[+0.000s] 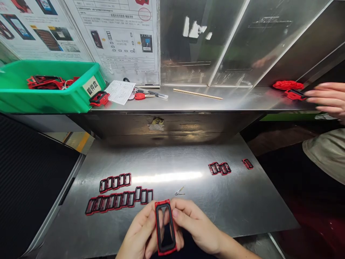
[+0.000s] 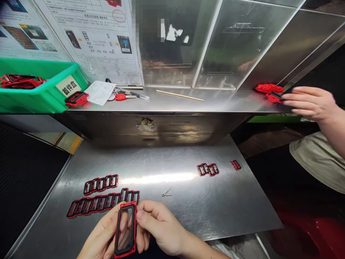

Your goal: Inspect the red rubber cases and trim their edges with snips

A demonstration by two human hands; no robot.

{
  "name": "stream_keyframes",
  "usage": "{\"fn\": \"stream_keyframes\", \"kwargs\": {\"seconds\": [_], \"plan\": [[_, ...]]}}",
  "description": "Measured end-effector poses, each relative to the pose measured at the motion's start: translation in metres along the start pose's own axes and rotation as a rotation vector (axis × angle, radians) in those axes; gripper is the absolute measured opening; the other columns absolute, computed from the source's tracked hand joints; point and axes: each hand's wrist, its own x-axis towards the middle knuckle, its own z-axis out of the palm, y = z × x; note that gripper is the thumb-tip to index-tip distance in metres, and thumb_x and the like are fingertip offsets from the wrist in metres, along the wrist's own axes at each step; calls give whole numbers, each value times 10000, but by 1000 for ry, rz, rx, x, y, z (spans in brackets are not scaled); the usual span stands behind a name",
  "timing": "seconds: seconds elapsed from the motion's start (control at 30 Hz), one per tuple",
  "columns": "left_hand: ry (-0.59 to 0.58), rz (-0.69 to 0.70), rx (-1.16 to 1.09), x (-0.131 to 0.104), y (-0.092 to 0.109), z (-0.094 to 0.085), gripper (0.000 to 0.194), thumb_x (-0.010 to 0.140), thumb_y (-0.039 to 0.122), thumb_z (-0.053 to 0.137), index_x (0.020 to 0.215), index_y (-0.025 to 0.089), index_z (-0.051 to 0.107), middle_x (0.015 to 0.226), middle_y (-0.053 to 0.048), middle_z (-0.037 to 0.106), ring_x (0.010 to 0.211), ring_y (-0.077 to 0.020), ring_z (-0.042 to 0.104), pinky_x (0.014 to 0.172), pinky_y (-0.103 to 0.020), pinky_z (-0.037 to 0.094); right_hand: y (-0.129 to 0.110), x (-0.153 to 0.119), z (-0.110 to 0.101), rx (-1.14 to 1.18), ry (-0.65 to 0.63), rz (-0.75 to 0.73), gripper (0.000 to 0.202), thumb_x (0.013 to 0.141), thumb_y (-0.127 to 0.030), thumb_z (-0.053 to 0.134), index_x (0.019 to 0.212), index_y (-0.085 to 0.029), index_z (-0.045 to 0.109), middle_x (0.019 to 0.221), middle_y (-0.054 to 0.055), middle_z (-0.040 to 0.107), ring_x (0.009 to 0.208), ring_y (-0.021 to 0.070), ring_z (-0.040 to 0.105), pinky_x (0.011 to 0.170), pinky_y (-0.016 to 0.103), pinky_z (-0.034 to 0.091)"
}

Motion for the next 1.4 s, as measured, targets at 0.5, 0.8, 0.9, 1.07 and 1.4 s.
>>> {"fn": "stream_keyframes", "kwargs": {"seconds": [0.5, 0.8, 0.9, 1.07, 1.4], "plan": [[38, -110, -46, -3, 9, 3, 543, 613, 679, 736, 745, 171, 595, 384, 135, 259, 373, -1, 83, 386, -134, 118, 8, 3, 0, 175, -13, 46, 477, 805, -620, 625, 808, -149, 549, 417, -71, 490, 323, 49, 352, 401, 165, 278], [218, 45, 178, 9, -10, -2, 637, 627, 733, 674, 942, 179, 674, 550, 33, 569, 459, -68, 415, 426, -183, 244, -6, -1, 7, -424, 223, -166, 461, 910, -581, 477, 663, -192, 457, 553, -38, 470, 510, 94, 413, 528, 223, 333], [279, 45, 253, 13, -14, -5, 631, 594, 741, 688, 862, 169, 678, 510, 50, 541, 452, -81, 403, 447, -212, 264, -12, -3, 7, -643, 213, -286, 439, 975, -478, 385, 646, -194, 449, 575, -26, 481, 540, 105, 451, 559, 232, 355], [199, -69, 108, 16, -15, -7, 629, 579, 783, 654, 583, 159, 576, 420, 65, 443, 427, -62, 292, 440, -212, 189, -17, -5, 3, -706, 296, -364, 439, 990, -463, 349, 674, -193, 492, 542, -37, 466, 522, 105, 452, 552, 231, 360], [114, -67, 49, 18, -19, -10, 600, 637, 754, 641, 565, 166, 544, 399, 87, 372, 403, -48, 258, 425, -193, 173, -10, -1, -1, -718, 329, -247, 236, 888, -369, 532, 729, -195, 515, 561, -51, 468, 507, 99, 416, 502, 225, 330]]}}
